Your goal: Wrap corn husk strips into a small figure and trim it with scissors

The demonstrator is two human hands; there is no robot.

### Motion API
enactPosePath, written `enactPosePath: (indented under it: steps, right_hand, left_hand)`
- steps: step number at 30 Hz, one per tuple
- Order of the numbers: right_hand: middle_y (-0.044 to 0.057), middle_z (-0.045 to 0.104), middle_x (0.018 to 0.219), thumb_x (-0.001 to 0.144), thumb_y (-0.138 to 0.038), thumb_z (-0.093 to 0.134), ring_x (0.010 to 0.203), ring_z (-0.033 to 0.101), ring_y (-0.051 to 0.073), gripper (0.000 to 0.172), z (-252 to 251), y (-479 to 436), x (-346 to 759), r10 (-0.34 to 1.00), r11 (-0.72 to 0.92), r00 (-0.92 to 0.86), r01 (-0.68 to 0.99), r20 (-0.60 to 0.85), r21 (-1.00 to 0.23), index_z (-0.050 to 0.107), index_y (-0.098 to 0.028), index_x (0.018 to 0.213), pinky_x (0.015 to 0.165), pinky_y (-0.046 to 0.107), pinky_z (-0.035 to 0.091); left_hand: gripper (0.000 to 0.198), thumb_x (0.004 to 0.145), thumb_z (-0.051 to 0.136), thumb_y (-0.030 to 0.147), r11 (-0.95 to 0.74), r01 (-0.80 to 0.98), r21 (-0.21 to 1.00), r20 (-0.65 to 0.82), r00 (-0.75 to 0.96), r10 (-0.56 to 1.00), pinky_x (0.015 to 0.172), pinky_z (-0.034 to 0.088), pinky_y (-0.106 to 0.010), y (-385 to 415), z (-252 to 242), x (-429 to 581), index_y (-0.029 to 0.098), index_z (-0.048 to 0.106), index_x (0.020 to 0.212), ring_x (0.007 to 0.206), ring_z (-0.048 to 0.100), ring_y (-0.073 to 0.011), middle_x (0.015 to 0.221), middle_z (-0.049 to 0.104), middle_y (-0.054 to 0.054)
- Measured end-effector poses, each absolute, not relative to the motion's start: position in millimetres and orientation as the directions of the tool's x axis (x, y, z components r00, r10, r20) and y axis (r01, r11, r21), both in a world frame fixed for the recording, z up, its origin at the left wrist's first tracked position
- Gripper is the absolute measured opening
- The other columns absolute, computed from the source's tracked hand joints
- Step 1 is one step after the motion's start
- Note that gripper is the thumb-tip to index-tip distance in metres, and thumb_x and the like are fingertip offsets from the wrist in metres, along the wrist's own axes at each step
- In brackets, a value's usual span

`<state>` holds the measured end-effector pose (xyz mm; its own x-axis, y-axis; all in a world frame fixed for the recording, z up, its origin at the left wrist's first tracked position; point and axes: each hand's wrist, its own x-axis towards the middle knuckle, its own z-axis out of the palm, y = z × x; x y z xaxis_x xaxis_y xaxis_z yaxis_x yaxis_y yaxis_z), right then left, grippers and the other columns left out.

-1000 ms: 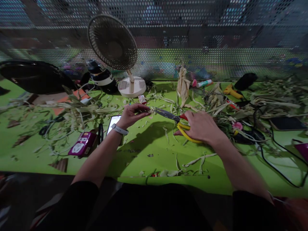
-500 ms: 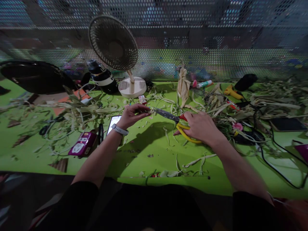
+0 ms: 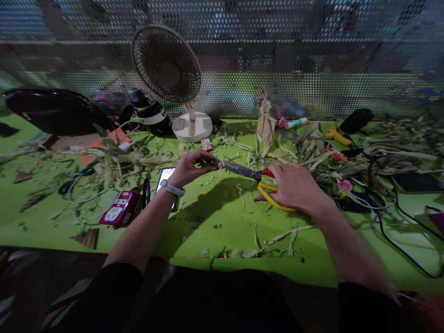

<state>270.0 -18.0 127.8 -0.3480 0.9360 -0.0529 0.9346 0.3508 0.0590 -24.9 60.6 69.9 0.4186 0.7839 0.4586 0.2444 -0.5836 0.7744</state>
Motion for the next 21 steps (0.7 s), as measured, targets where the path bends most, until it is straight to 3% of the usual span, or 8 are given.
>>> enactPosePath:
  steps: [5,10,21]
  right_hand:
    - [0.016,0.068,0.082,0.079,-0.067,0.051,0.076,0.062,0.032,0.055,131,-19,271,0.923,0.384,-0.383,0.921,-0.029,0.065,0.056,-0.015,0.098,0.062,0.035,0.035]
    - [0.014,0.067,0.079,0.08,-0.062,0.054,0.073,0.061,0.031,0.047,131,-20,275,0.895,0.445,-0.445,0.895,0.007,0.033,0.055,-0.018,0.094,0.061,0.035,0.034]
    - [0.008,0.065,0.079,0.071,-0.074,0.057,0.067,0.055,0.022,0.058,126,-14,280,0.833,0.553,-0.553,0.832,0.01,-0.035,0.059,-0.02,0.091,0.06,0.03,0.034]
  left_hand:
    - [0.032,0.072,0.078,0.035,-0.502,0.22,0.836,0.376,0.435,0.818,0.075,0.058,-0.023,61,72,-28,0.012,0.068,0.093,0.08,0.071,-0.0133,0.092,0.074,-0.009]
    - [0.053,0.07,0.079,0.038,-0.35,0.14,0.926,0.248,0.473,0.845,0.082,0.06,-0.029,61,74,-33,0.011,0.061,0.112,0.088,0.073,-0.0177,0.095,0.075,-0.012]
    - [0.058,0.065,0.083,0.036,-0.15,0.053,0.987,0.087,0.61,0.787,0.082,0.061,-0.029,64,78,-45,0.012,0.062,0.113,0.083,0.074,-0.0179,0.088,0.076,-0.01]
